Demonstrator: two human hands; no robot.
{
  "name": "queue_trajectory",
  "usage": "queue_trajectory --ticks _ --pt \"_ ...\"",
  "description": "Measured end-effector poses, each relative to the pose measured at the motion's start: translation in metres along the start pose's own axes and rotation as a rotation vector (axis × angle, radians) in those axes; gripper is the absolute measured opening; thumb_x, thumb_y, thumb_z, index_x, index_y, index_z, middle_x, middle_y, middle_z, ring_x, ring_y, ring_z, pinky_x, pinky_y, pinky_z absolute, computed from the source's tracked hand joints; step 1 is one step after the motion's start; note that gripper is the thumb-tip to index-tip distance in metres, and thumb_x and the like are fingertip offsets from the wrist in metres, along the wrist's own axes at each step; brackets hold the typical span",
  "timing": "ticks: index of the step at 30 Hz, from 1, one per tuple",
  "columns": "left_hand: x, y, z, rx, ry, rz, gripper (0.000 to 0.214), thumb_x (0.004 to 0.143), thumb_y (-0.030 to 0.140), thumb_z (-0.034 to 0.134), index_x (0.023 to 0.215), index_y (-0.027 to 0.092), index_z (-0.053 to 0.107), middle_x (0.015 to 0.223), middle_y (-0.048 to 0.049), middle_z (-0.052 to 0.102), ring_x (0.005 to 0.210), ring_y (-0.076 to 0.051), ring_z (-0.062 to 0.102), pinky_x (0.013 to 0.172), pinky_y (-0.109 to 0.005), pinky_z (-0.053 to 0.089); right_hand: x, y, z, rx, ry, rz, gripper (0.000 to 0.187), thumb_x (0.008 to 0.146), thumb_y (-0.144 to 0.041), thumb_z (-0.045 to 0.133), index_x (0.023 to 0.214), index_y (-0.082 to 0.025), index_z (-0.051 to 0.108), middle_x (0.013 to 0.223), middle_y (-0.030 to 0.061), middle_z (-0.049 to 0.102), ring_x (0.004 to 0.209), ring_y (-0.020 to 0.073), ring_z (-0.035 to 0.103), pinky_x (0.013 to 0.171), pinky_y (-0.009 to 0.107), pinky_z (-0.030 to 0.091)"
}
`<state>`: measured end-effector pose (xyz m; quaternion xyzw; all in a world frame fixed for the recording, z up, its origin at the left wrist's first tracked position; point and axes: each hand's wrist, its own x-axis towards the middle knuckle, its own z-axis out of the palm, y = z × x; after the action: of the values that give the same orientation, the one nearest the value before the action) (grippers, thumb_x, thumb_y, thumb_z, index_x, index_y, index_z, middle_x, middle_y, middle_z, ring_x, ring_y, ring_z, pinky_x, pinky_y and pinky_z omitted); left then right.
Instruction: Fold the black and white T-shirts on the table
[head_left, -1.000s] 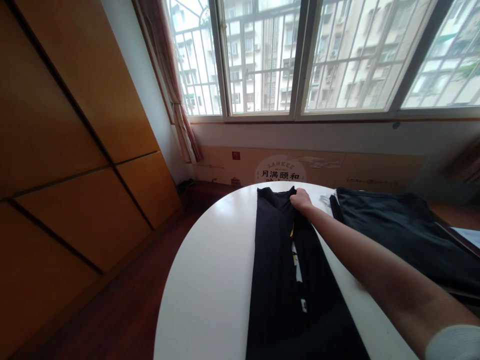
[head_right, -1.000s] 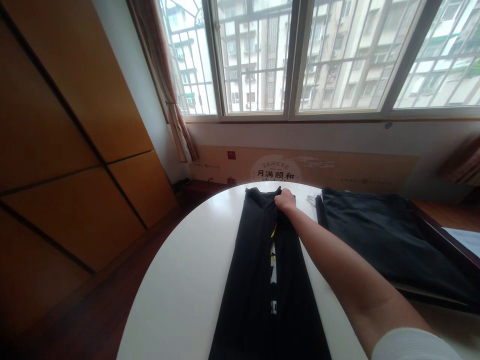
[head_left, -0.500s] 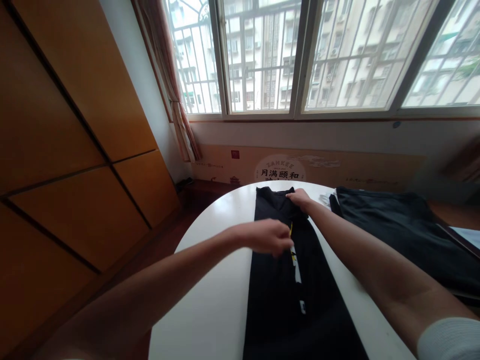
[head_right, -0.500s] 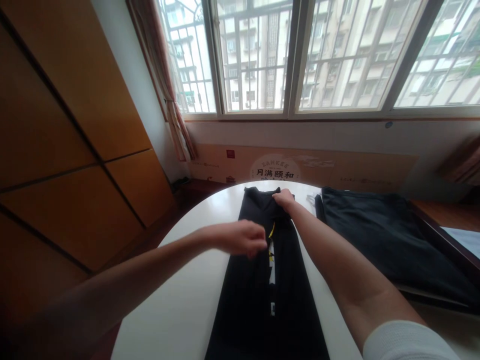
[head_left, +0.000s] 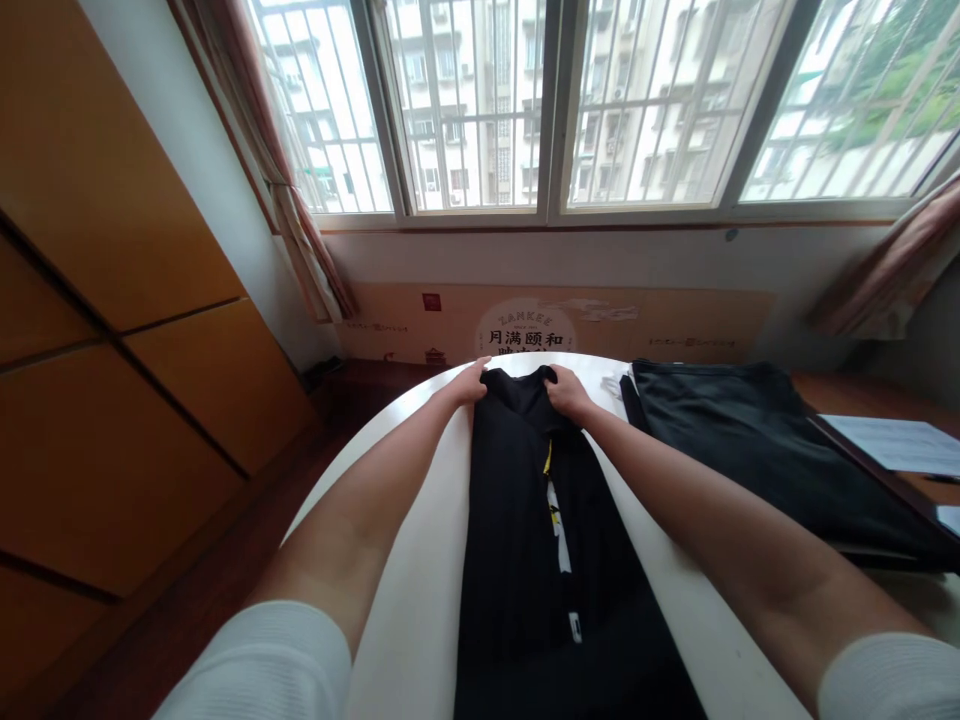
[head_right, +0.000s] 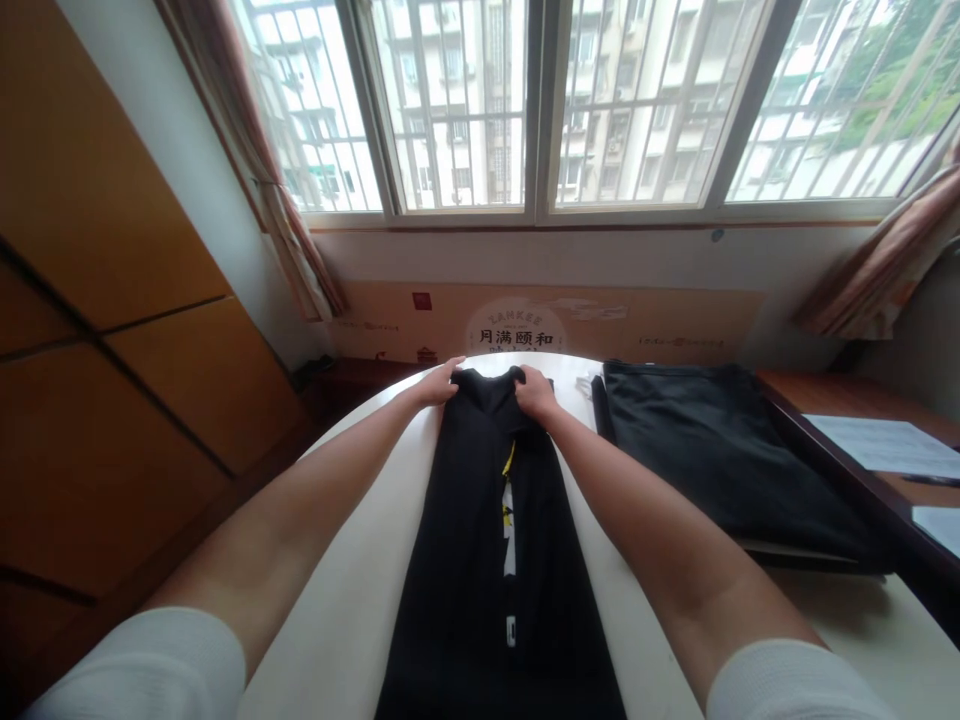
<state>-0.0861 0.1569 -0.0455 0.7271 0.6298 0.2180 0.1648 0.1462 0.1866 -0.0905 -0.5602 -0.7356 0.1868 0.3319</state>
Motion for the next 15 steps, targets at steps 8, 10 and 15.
queue_trajectory --ticks 8,10,15 --pt "0.03 -0.014 -0.006 -0.009 0.201 -0.117 0.023 0.091 0.011 0.06 0.113 0.012 0.063 0.122 -0.0152 0.07 0.113 -0.023 0.063 0.1 -0.031 0.048 0.007 0.004 -0.001 -0.042 0.001 0.084 0.019 0.099 -0.023 0.052 0.103 -0.021 0.07 0.109 0.0068 0.076 0.098 0.023 0.068 0.087 0.029 0.051" --pt "0.029 -0.009 -0.008 -0.002 0.252 -0.142 0.024 0.095 0.017 0.062 0.118 0.012 0.059 0.123 -0.0172 0.068 0.112 -0.023 0.063 0.102 -0.033 0.047 0.008 0.004 0.0 -0.056 0.005 0.114 0.02 0.1 -0.025 0.051 0.106 -0.02 0.07 0.112 0.0087 0.076 0.1 0.0236 0.069 0.087 0.029 0.051" --pt "-0.019 0.026 0.017 0.159 0.307 -0.004 0.041 0.101 0.029 0.056 0.134 0.006 0.052 0.139 -0.0249 0.056 0.13 -0.032 0.055 0.114 -0.04 0.04 0.011 0.0 0.0 -0.096 -0.001 0.148 0.018 0.1 -0.026 0.056 0.108 -0.021 0.071 0.116 0.0115 0.076 0.105 0.0257 0.07 0.09 0.031 0.05"
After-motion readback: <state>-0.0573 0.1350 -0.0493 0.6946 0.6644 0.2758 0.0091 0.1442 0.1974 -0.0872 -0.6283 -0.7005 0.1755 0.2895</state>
